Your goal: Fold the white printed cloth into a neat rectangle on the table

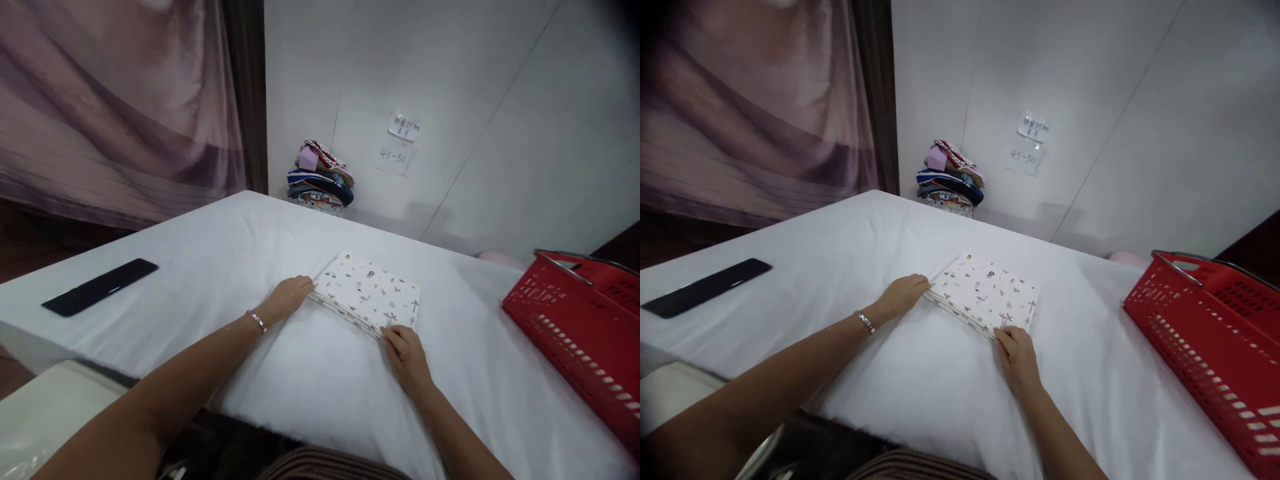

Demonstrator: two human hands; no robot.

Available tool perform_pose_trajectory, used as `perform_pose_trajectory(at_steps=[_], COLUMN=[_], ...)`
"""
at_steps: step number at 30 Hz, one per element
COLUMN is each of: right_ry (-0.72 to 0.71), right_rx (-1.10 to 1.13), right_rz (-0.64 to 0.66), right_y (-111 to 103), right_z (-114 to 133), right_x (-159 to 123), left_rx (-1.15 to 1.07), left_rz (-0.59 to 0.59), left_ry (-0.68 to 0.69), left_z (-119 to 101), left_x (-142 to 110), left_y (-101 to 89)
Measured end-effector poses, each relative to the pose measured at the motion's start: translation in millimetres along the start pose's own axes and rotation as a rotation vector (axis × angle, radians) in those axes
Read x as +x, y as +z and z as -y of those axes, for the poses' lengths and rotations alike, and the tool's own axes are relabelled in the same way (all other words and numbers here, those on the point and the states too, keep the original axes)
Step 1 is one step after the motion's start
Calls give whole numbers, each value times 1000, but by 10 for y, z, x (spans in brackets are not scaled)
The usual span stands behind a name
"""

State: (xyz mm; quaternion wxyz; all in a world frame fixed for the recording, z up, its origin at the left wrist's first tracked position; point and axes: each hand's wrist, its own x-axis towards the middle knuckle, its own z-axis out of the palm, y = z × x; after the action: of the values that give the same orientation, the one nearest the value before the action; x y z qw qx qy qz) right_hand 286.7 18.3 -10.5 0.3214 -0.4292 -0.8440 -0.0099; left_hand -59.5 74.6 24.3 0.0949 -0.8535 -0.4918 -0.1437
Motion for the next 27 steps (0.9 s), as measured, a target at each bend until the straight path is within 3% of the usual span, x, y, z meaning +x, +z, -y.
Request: perform_pose_trajectory(at_steps=[4,12,23,27], right_ry=[-4,23,44,35], right_rx=[-5,4,-3,-13], right_rz=[-18,-5,0,-8], right_y=[7,24,7,30], right_z=[-4,7,81,69], right_x=[-1,4,14,1], left_rx=[-64,-418,-267,-304], left_rz=[-6,6,14,34], left_ry=[-11,-68,-238,-290], left_z=[-30,22,27,5], left_x=[-58,-20,24,40], left_y=[55,-4,101,-29])
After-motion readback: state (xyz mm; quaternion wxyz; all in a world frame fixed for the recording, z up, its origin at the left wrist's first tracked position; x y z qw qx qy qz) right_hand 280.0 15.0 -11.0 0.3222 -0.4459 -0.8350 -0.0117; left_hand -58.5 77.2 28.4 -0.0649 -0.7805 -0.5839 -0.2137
